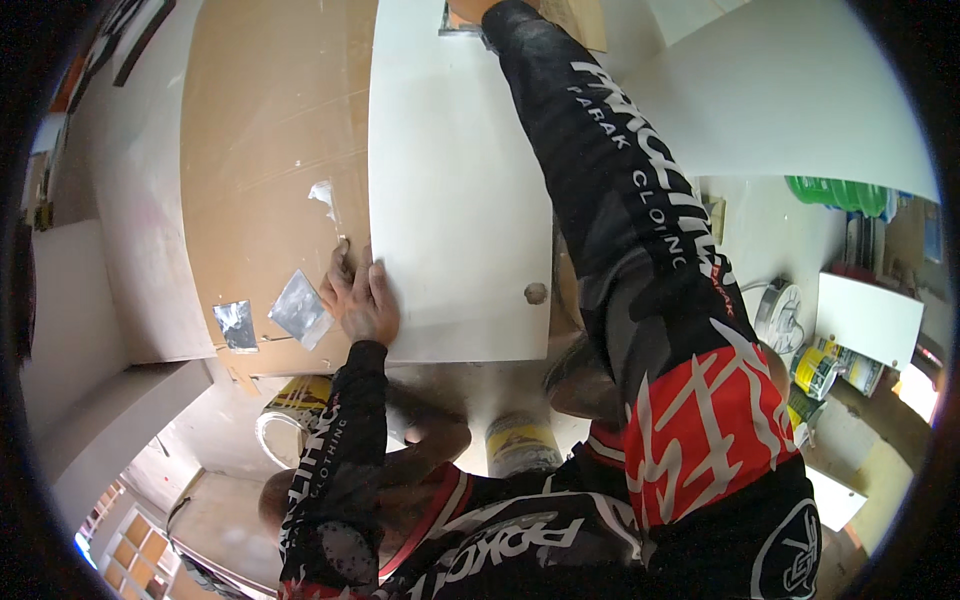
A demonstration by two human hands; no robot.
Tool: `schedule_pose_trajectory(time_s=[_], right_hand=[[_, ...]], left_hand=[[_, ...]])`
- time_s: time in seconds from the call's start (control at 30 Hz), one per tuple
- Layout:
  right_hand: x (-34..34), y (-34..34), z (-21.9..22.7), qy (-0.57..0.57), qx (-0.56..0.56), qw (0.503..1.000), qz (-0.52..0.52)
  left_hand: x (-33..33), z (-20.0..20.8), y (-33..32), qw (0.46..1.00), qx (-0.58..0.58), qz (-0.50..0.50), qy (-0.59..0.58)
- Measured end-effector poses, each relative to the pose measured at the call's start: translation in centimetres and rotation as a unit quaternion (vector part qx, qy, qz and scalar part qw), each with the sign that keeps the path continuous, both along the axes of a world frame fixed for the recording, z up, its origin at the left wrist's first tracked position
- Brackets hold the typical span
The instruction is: The person is using a hand sander to sand a white wooden board.
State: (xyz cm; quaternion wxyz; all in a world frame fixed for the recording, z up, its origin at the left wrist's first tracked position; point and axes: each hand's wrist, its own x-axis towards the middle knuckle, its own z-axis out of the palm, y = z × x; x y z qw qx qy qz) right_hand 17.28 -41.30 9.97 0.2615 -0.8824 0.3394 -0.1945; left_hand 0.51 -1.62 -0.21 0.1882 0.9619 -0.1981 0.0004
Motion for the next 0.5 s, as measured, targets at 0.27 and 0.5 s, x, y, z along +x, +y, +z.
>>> schedule_pose_trajectory(time_s=[0.27, 0.5], right_hand=[[-11.0, 6.7, -2.1, -0.029, -0.004, 0.992, 0.121], [-25.2, 17.8, 1.5, -0.040, 0.052, 0.992, 0.112]], left_hand=[[0.0, -0.7, 0.1, 1.000, -0.006, 0.001, -0.006], [0.1, -1.2, 0.3, 1.000, -0.019, -0.006, -0.022]])
